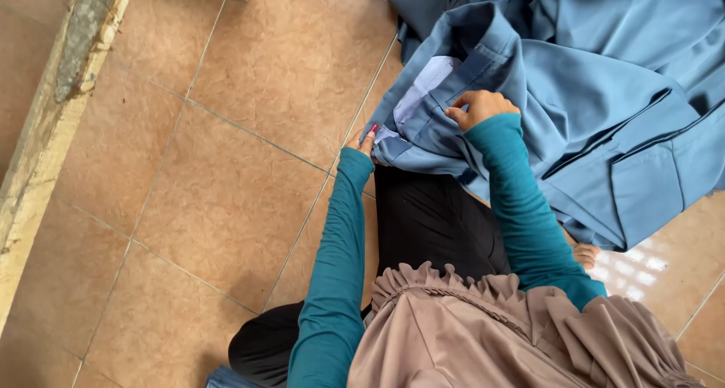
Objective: The person folds two pairs of light blue trousers on a tiled floor. They smooth each pair, fold the legs together, then fold the garment in half and again into a compact rectangle, placing each finished pair into a growing stack.
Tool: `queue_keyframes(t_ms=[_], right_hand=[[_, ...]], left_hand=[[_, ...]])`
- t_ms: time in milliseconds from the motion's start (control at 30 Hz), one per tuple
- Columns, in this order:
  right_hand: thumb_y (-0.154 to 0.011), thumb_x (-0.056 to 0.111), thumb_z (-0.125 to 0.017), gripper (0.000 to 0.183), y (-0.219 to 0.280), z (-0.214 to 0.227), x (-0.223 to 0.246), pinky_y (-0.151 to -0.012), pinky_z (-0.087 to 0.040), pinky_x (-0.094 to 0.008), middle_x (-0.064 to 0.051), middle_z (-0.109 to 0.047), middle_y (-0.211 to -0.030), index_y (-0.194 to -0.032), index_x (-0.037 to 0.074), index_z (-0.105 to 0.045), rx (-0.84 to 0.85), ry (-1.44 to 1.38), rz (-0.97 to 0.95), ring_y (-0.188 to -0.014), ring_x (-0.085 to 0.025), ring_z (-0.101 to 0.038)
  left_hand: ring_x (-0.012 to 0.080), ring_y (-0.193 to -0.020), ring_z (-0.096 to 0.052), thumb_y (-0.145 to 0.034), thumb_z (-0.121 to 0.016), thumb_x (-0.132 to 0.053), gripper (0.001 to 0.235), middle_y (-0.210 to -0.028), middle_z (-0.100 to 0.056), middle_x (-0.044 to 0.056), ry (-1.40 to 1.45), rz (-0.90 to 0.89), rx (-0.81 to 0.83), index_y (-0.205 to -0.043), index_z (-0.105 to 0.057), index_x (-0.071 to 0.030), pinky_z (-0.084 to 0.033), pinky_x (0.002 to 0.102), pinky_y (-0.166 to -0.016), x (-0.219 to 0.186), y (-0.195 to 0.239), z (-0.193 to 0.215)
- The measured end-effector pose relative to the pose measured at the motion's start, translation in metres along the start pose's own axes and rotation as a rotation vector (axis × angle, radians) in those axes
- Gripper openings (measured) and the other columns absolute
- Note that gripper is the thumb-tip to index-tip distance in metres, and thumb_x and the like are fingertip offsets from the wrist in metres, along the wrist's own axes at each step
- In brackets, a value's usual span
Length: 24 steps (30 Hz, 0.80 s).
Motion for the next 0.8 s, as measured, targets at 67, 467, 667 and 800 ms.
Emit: queue_keyframes(t_ms=[67,467,667,800], right_hand=[[-0.093,0.049,-0.069,0.035,0.0,-0.017,0.005,-0.091,-0.054,-0.057,-0.012,-0.074,-0.109,-0.117,0.024,-0.075,0.041,0.062,0.017,-0.109,-0.039,-0.068],[-0.091,0.039,-0.072,0.015,-0.017,-0.061,-0.017,-0.082,-0.055,-0.05,-0.001,-0.074,-0.085,-0.104,0.031,-0.071,-0.348,-0.358,0.112,-0.091,-0.032,-0.071],[-0.093,0.004,-0.077,0.009,0.059,0.004,0.044,-0.075,-0.052,-0.037,-0.008,-0.06,-0.087,-0.101,0.006,-0.072,-1.025,-0.74,0.763,-0.077,-0.026,-0.059],[-0.1,0.044,-0.063,0.021,0.041,-0.081,0.082,-0.081,-0.046,-0.047,-0.004,-0.063,-0.105,-0.108,0.025,-0.068,-0.595,-0.297,0.873,-0.099,-0.03,-0.059]], left_hand=[[0.0336,-0.096,-0.074,-0.101,-0.059,-0.049,0.04,-0.118,-0.072,0.018,0.087,0.011,-0.03,-0.133,-0.066,-0.027,-0.064,0.041,-0.071,0.049,-0.021,-0.011],[0.0391,-0.127,-0.061,-0.079,-0.077,-0.063,0.117,-0.145,-0.055,0.024,-0.098,-0.04,0.003,-0.163,-0.002,-0.034,-0.057,0.047,-0.104,-0.101,0.079,-0.016],[0.0437,-0.108,-0.069,-0.085,-0.077,-0.016,0.073,-0.122,-0.065,0.03,0.397,0.059,-0.203,-0.147,-0.039,-0.015,-0.068,0.048,-0.078,-0.064,0.021,-0.021],[0.0403,-0.09,-0.073,-0.077,-0.081,-0.006,0.042,-0.108,-0.072,0.02,1.007,0.09,-0.171,-0.117,-0.071,-0.005,-0.067,0.054,-0.071,-0.027,0.019,-0.003]])
Point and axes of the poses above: each hand's wrist, its own y-axis away from the middle knuckle, its own z-axis out of the back of the hand, x = y × z, the point moved 4 cm from there along -y, towards the middle knuckle
